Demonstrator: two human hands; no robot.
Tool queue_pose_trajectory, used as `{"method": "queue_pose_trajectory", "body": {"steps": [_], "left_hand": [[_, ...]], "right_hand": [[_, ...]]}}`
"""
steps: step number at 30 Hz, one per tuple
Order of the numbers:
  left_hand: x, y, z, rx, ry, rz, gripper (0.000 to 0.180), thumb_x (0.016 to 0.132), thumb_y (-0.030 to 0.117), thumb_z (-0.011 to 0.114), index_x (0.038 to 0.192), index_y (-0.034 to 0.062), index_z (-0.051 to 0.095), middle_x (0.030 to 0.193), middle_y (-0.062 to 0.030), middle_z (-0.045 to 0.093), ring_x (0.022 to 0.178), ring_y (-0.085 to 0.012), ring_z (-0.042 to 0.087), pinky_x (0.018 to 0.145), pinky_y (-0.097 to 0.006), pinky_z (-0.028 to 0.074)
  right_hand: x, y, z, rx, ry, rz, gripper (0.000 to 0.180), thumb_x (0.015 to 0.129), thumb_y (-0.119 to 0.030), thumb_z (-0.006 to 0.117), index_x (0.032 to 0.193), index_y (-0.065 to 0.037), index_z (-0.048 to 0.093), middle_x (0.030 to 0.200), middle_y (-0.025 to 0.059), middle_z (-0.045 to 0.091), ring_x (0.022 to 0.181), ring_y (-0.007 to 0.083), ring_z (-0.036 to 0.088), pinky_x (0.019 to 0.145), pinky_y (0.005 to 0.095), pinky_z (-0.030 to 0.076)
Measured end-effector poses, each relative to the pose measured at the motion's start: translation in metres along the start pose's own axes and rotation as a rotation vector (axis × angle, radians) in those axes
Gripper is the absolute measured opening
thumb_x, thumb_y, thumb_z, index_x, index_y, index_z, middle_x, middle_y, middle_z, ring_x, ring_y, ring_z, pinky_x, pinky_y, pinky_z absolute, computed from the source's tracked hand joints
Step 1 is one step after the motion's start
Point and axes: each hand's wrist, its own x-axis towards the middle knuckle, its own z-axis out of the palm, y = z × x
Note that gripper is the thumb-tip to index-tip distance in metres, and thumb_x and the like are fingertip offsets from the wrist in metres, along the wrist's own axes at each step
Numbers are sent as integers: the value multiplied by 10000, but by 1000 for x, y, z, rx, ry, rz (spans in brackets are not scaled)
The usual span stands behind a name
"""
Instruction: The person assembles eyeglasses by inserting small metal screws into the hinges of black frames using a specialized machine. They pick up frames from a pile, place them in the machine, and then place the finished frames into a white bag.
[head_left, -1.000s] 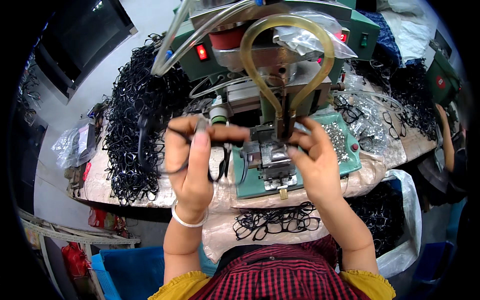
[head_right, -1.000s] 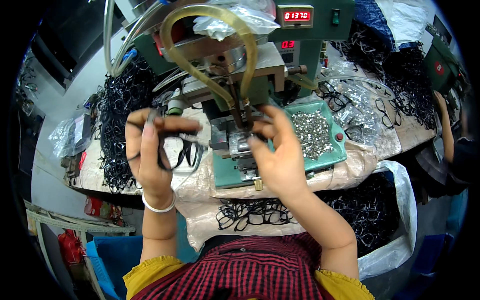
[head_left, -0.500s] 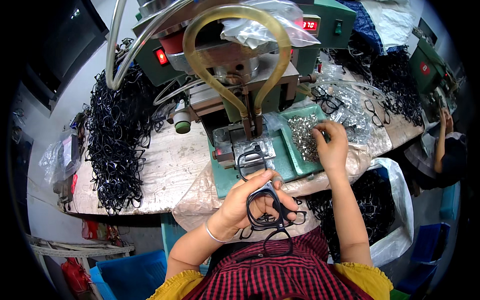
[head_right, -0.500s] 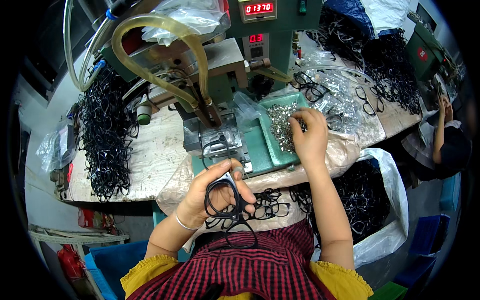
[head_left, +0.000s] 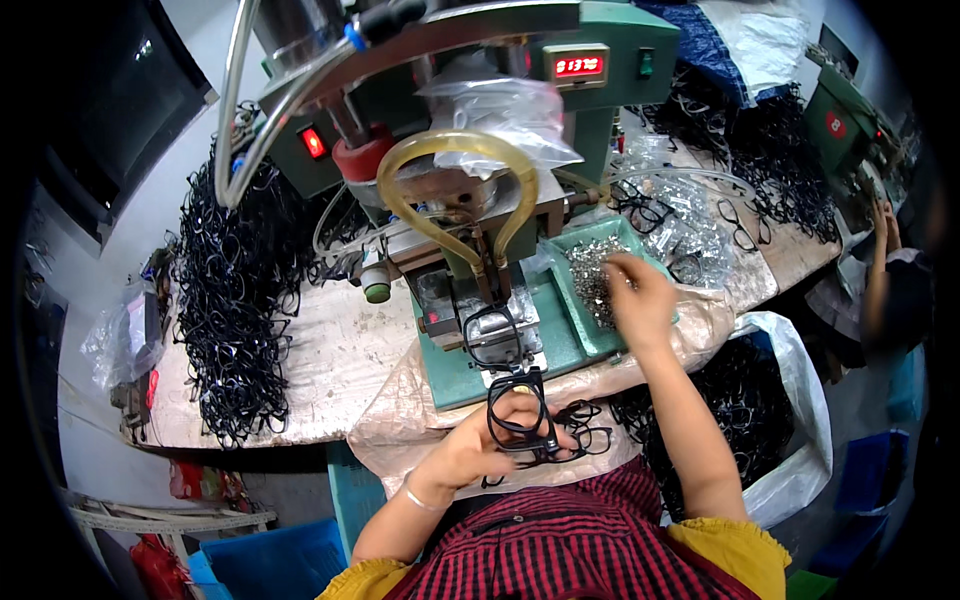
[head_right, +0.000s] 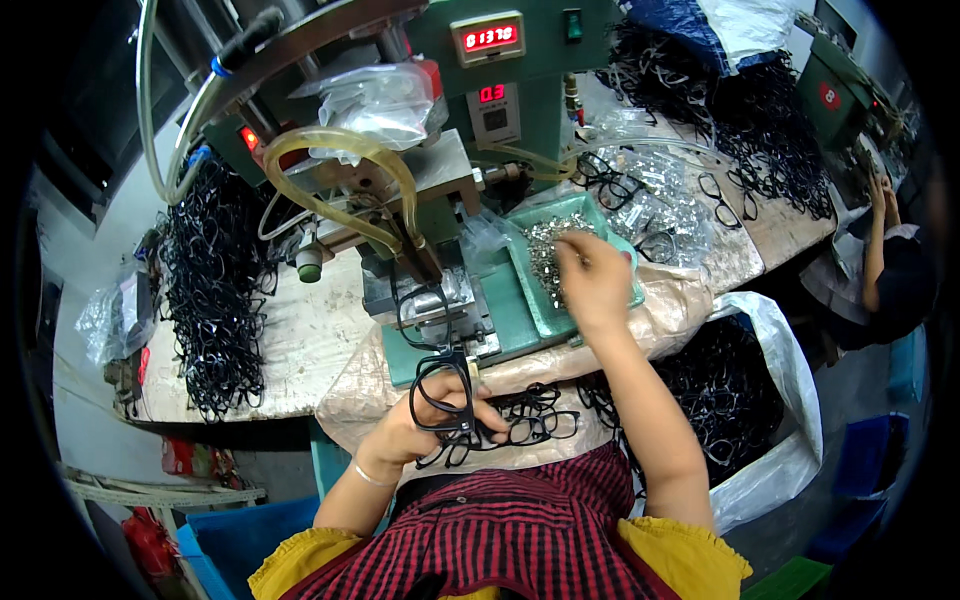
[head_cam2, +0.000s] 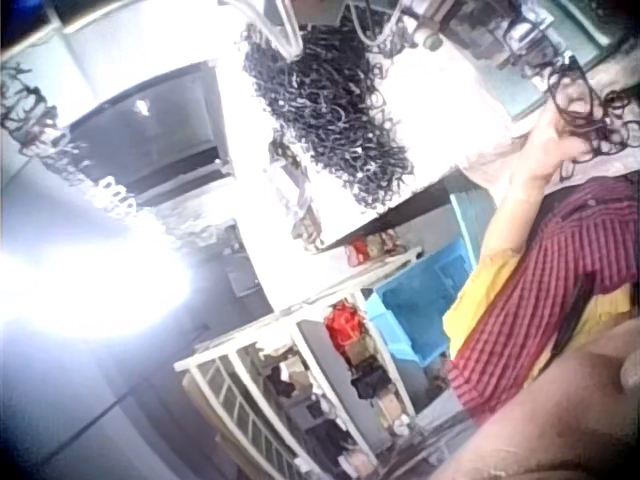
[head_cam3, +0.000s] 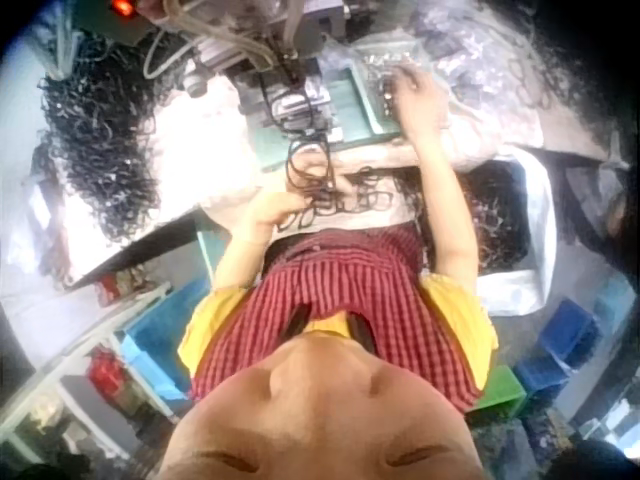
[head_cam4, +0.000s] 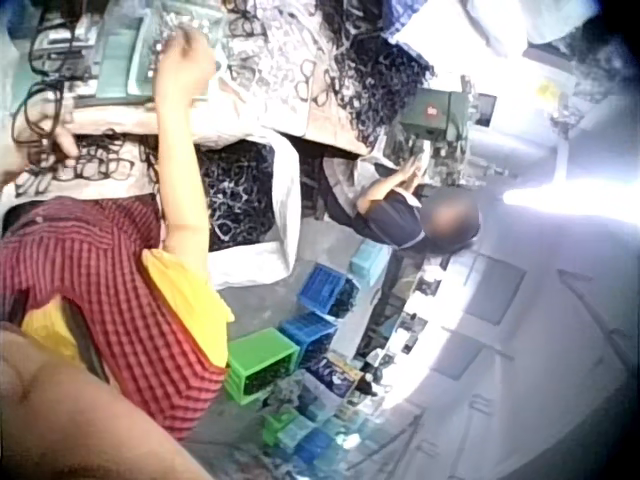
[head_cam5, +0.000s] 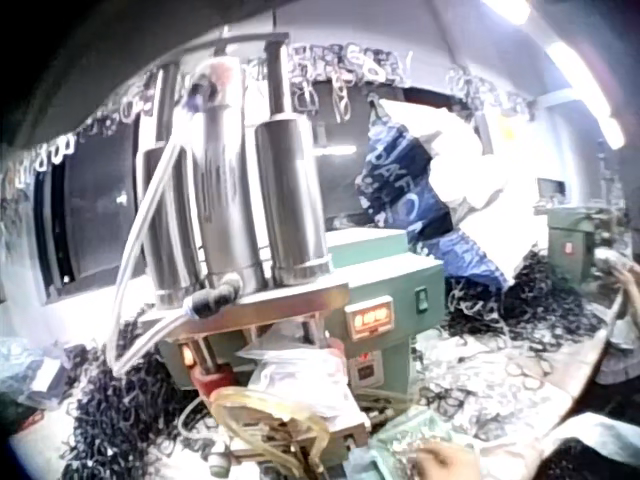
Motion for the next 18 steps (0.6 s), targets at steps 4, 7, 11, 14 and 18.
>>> {"method": "queue_pose_trajectory", "body": {"steps": [4, 7, 11, 14, 18], "left_hand": [[1, 7, -3, 734, 527, -159, 206, 758, 104, 812, 865, 5, 667, 781, -37, 647, 728, -107, 621, 648, -267, 482], [12, 61, -3, 1068, 44, 106, 246, 737, 224, 834, 663, 43, 685, 590, -54, 566, 517, -227, 517, 496, -340, 377], [-43, 150, -7, 648, -872, 573, 170, 828, 107, 746, 711, 57, 632, 705, -57, 574, 603, -233, 543, 555, -403, 491], [-94, 115, -19, 477, 870, 898, 234, 812, 61, 735, 667, 42, 552, 671, -27, 529, 579, -160, 491, 553, -314, 417], [-49, 83, -148, 735, 1167, 80, 237, 885, 244, 728, 802, 23, 708, 654, 33, 556, 556, -53, 432, 501, -219, 301]], "right_hand": [[-13, 32, -15, 608, 202, 371, 107, 930, -91, 656, 1002, -24, 698, 877, 18, 689, 741, 90, 606, 660, 217, 468], [0, 39, 14, 656, 227, 408, 116, 918, -90, 682, 998, -8, 696, 866, -8, 670, 742, 61, 569, 679, 198, 448], [8, 5, 27, 605, 48, 312, 126, 903, -59, 684, 1008, 8, 707, 938, 25, 703, 844, 77, 623, 762, 203, 478], [11, 0, 26, 574, -24, 219, 130, 895, -31, 671, 1012, 5, 715, 956, 33, 709, 893, 89, 638, 797, 222, 492], [6, 0, 26, 378, -54, 141, 134, 877, -33, 670, 1001, 1, 708, 944, 59, 716, 863, 123, 651, 789, 248, 495]]}}
